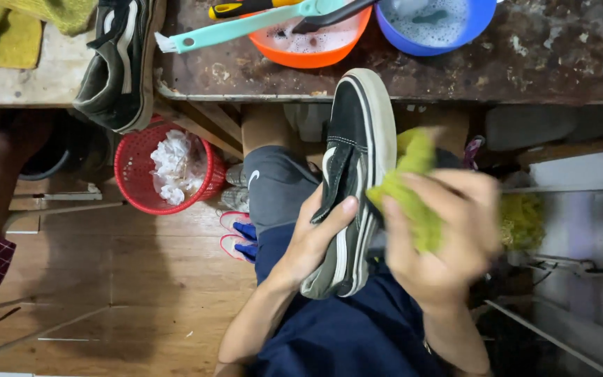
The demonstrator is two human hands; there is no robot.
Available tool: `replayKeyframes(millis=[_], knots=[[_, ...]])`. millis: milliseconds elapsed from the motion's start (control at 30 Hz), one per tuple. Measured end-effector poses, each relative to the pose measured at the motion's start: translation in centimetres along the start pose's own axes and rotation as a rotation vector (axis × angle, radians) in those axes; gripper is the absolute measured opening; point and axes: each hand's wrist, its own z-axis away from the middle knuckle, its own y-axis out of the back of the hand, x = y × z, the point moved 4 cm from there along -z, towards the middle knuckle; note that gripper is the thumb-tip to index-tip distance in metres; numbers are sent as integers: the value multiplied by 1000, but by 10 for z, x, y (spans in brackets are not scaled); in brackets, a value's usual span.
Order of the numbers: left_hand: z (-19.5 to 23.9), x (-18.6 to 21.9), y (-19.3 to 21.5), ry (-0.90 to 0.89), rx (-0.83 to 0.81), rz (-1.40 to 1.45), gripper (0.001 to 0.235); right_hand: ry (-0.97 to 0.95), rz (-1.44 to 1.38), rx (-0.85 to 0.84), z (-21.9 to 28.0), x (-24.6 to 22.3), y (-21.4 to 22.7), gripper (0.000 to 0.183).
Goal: The person sits on the floor and scrubs a black and white sneaker with a brush dipped in soapy water. They wipe the shoe with a yellow cloth and continue scrubbing different parts of the shoe, including the sole and upper, using the brush and soapy water.
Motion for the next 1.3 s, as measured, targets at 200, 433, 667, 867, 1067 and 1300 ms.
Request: replayKeyframes(millis=[200,433,667,867,1067,1300], knots=[[5,-4,24,-40,286,217,30,-16,-281,-367,1,-21,-32,15],[2,8,24,-50,253,413,51,176,-251,-384,25,-32,-30,13],[-3,-9,17,-20,-31,968,50,385,-29,24,81,-31,-32,9],[1,-19,13,34,-56,1095,54,436,-148,-57,98,-13,-21,21],[-6,-36,12,52,-63,1030,49,-32,-232,162,73,3,12,26],[-3,-18,2,116,58,884,48,197,-113,-333,12,-42,-40,14]])
